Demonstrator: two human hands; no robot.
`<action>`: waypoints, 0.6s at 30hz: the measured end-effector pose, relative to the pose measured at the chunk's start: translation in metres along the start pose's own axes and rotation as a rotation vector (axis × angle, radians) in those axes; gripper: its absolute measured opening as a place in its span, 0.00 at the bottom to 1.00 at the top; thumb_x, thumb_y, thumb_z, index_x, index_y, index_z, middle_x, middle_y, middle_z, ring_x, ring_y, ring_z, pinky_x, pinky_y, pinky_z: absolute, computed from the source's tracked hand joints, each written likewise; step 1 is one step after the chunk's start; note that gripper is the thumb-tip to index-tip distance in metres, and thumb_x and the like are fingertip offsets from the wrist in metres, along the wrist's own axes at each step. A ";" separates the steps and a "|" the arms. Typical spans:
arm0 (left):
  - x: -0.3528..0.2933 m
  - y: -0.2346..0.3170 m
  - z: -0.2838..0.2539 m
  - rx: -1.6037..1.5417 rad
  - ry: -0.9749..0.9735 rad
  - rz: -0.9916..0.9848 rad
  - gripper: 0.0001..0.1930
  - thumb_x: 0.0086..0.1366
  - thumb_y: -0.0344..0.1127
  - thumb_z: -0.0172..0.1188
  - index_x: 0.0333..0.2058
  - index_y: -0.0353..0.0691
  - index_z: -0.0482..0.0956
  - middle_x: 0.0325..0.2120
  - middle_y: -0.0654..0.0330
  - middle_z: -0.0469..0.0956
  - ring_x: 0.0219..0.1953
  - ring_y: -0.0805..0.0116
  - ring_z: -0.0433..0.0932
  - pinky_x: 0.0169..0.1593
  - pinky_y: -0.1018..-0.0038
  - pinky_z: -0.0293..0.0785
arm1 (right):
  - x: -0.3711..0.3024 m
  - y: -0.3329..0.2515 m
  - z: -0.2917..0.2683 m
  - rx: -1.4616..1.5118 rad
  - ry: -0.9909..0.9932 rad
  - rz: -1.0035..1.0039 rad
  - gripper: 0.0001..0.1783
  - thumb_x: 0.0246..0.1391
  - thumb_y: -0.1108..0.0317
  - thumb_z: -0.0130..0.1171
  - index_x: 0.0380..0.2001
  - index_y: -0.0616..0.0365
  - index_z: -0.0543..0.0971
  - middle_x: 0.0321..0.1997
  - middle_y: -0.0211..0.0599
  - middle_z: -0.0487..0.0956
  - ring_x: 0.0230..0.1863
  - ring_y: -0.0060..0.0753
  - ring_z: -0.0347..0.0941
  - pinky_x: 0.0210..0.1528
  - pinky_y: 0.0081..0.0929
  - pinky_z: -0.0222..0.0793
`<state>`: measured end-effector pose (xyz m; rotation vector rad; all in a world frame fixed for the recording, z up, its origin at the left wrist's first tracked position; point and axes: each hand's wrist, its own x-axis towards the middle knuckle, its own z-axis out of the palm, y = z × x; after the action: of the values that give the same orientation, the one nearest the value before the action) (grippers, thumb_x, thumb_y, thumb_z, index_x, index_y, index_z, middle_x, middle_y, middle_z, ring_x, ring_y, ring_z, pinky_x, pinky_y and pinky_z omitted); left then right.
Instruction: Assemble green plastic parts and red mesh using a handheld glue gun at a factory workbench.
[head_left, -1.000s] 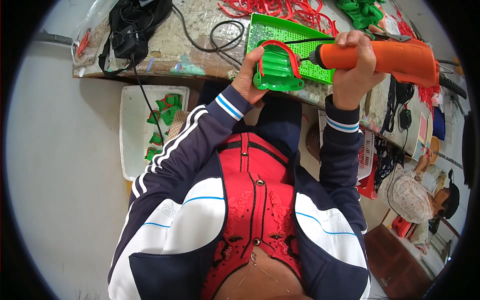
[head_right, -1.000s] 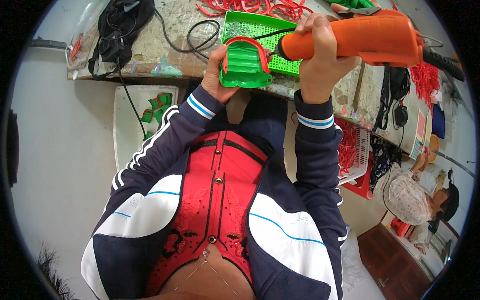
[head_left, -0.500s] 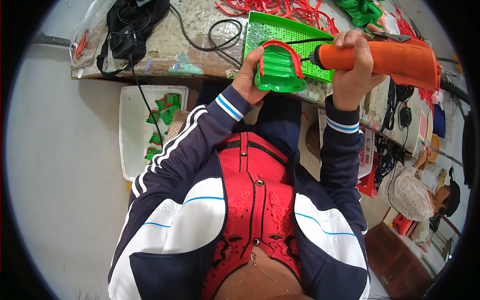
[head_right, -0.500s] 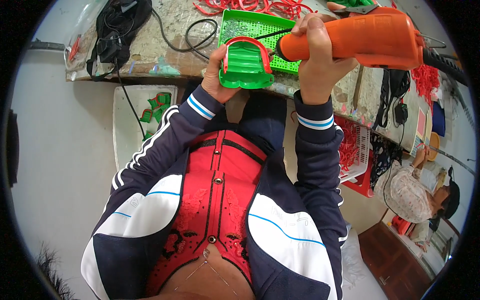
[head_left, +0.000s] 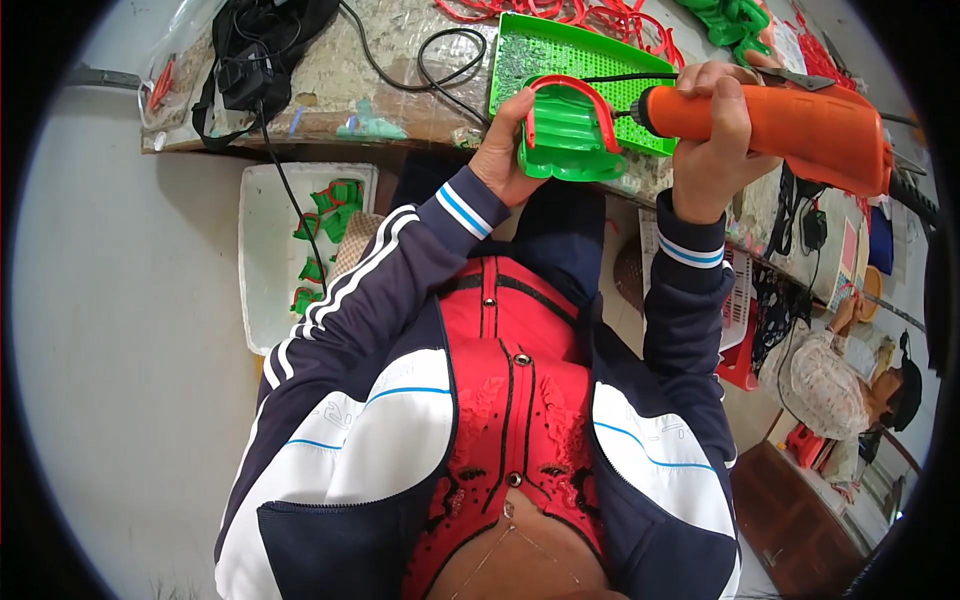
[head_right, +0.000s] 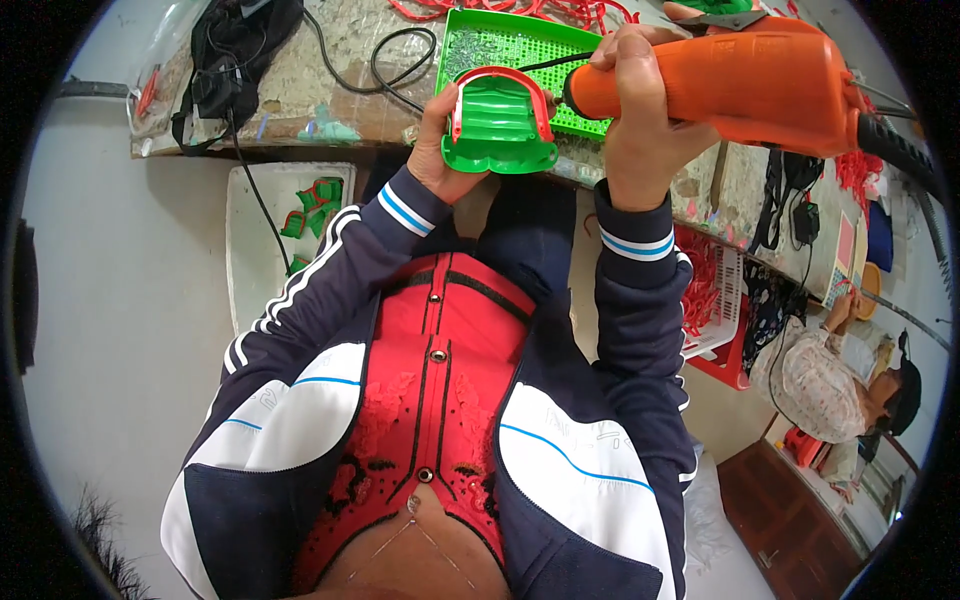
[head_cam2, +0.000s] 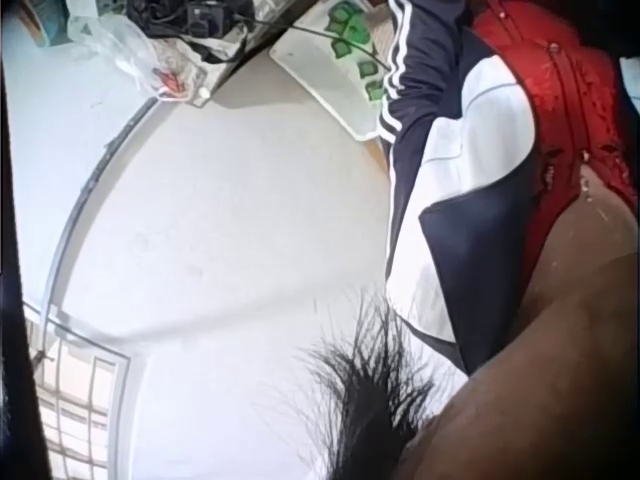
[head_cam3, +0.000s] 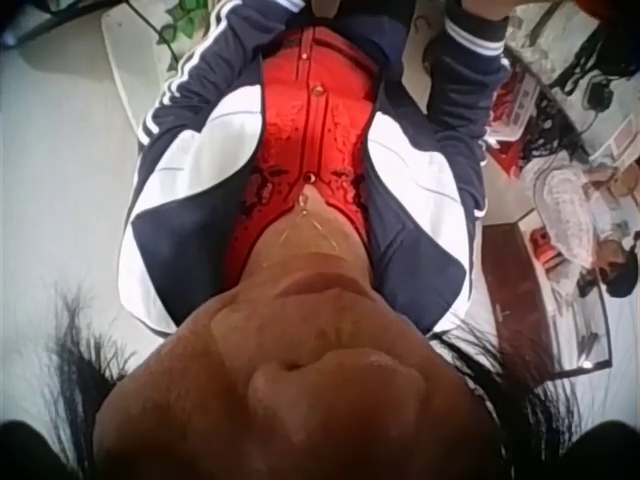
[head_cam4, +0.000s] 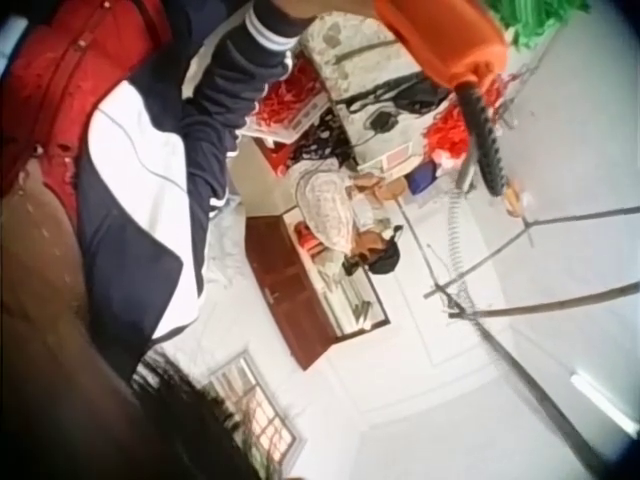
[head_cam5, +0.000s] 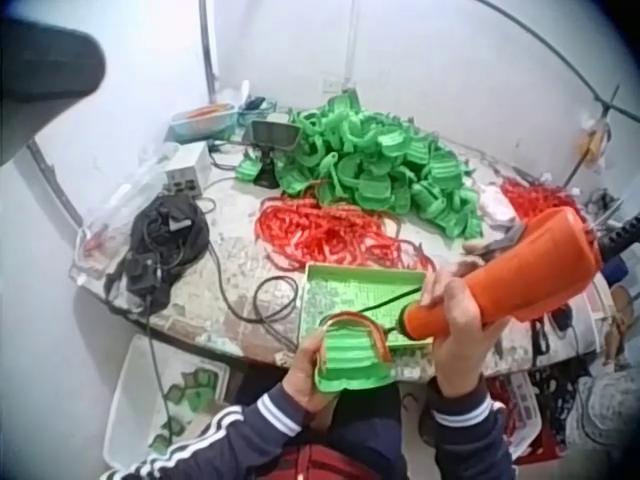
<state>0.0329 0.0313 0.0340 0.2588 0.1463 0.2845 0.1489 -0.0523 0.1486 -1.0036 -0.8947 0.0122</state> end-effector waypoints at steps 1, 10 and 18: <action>0.001 -0.001 0.000 0.000 0.002 -0.001 0.24 0.60 0.52 0.56 0.46 0.40 0.72 0.41 0.58 0.77 0.43 0.66 0.77 0.49 0.67 0.74 | 0.001 0.001 0.000 0.006 0.004 0.006 0.18 0.48 0.77 0.51 0.45 0.64 0.65 0.25 0.40 0.70 0.26 0.33 0.67 0.33 0.32 0.67; -0.003 -0.004 -0.001 -0.006 0.008 -0.033 0.25 0.61 0.54 0.54 0.48 0.40 0.72 0.42 0.58 0.77 0.44 0.66 0.77 0.51 0.66 0.73 | -0.007 0.005 -0.005 -0.031 0.025 0.017 0.19 0.48 0.77 0.51 0.45 0.64 0.65 0.25 0.41 0.70 0.26 0.34 0.66 0.33 0.33 0.67; -0.037 0.004 0.017 -0.169 -0.026 -0.216 0.30 0.63 0.56 0.48 0.54 0.37 0.67 0.52 0.49 0.70 0.51 0.51 0.72 0.56 0.59 0.67 | -0.007 -0.023 0.000 -0.038 0.065 0.071 0.20 0.48 0.77 0.51 0.47 0.64 0.65 0.25 0.40 0.70 0.27 0.34 0.66 0.35 0.33 0.66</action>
<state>-0.0005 0.0199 0.0551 0.0774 0.1220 0.0781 0.1358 -0.0677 0.1606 -1.0655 -0.8022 0.0228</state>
